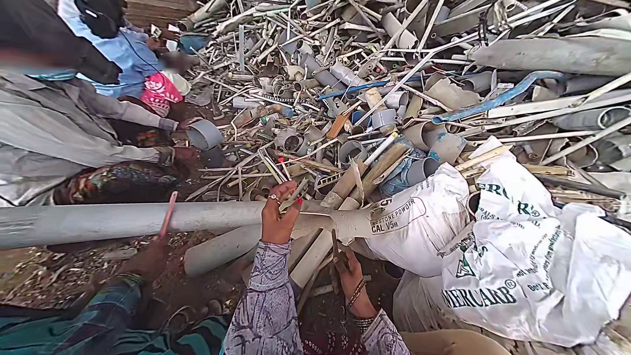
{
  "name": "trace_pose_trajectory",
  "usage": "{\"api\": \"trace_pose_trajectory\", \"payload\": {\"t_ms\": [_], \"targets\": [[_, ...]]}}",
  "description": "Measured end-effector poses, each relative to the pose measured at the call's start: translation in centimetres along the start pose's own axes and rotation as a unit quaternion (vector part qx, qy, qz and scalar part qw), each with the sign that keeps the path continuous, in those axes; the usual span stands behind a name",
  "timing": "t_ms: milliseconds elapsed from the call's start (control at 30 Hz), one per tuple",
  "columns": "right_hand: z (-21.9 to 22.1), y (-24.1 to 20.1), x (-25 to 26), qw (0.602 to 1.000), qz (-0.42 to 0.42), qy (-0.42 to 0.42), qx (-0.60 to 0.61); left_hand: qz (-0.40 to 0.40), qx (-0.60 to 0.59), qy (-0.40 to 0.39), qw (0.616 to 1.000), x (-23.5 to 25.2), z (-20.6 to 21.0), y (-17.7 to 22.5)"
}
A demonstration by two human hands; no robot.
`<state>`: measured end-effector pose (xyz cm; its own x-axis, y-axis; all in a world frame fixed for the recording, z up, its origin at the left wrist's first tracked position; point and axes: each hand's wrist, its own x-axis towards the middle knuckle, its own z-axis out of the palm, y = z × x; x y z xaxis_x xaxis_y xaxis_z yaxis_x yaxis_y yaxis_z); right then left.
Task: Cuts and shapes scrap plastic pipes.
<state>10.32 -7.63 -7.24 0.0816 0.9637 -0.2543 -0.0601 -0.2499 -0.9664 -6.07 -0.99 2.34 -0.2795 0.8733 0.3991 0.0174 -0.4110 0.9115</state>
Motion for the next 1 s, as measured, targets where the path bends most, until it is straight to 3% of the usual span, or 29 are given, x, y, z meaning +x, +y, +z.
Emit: {"api": "trace_pose_trajectory", "payload": {"t_ms": [67, 167, 267, 400, 533, 600, 700, 800, 1000], "targets": [[-0.5, 0.0, -0.2, 1.0, 0.005, -0.016, 0.001, -0.002, 0.005, -0.003, 1.0, -0.1, -0.1, -0.1], [-1.1, 0.7, 0.6, 0.999, 0.022, 0.027, 0.029, 0.003, 0.004, -0.008, 1.0, -0.2, -0.1, -0.2], [0.1, -0.3, -0.8, 0.999, 0.006, -0.02, 0.025, 0.0, -0.004, -0.004, 1.0, -0.1, 0.1, 0.1], [0.2, 1.6, -0.5, 0.997, 0.017, 0.07, 0.035, -0.01, -0.011, -0.008, 1.0, -0.3, 0.3, 0.2], [1.0, 3.0, -2.1, 0.997, -0.048, 0.055, -0.008, -0.015, -0.01, 0.0, 1.0, -0.2, 0.1, 0.2], [1.2, 2.9, -1.9, 0.993, -0.069, 0.091, -0.004, -0.017, -0.012, 0.003, 1.0, 0.1, 0.1, 0.1], [0.9, 2.6, 0.1, 0.991, -0.036, 0.132, 0.012, -0.013, -0.013, 0.003, 1.0, -0.2, 0.4, 0.4], [2.4, 1.5, 0.3, 0.994, -0.018, 0.11, 0.012, -0.004, -0.012, -0.003, 1.0, -0.2, 0.4, 0.6], [0.9, 4.2, 0.9, 0.981, -0.082, 0.172, 0.036, -0.007, -0.012, 0.006, 1.0, -0.1, 0.6, 0.6]]}}
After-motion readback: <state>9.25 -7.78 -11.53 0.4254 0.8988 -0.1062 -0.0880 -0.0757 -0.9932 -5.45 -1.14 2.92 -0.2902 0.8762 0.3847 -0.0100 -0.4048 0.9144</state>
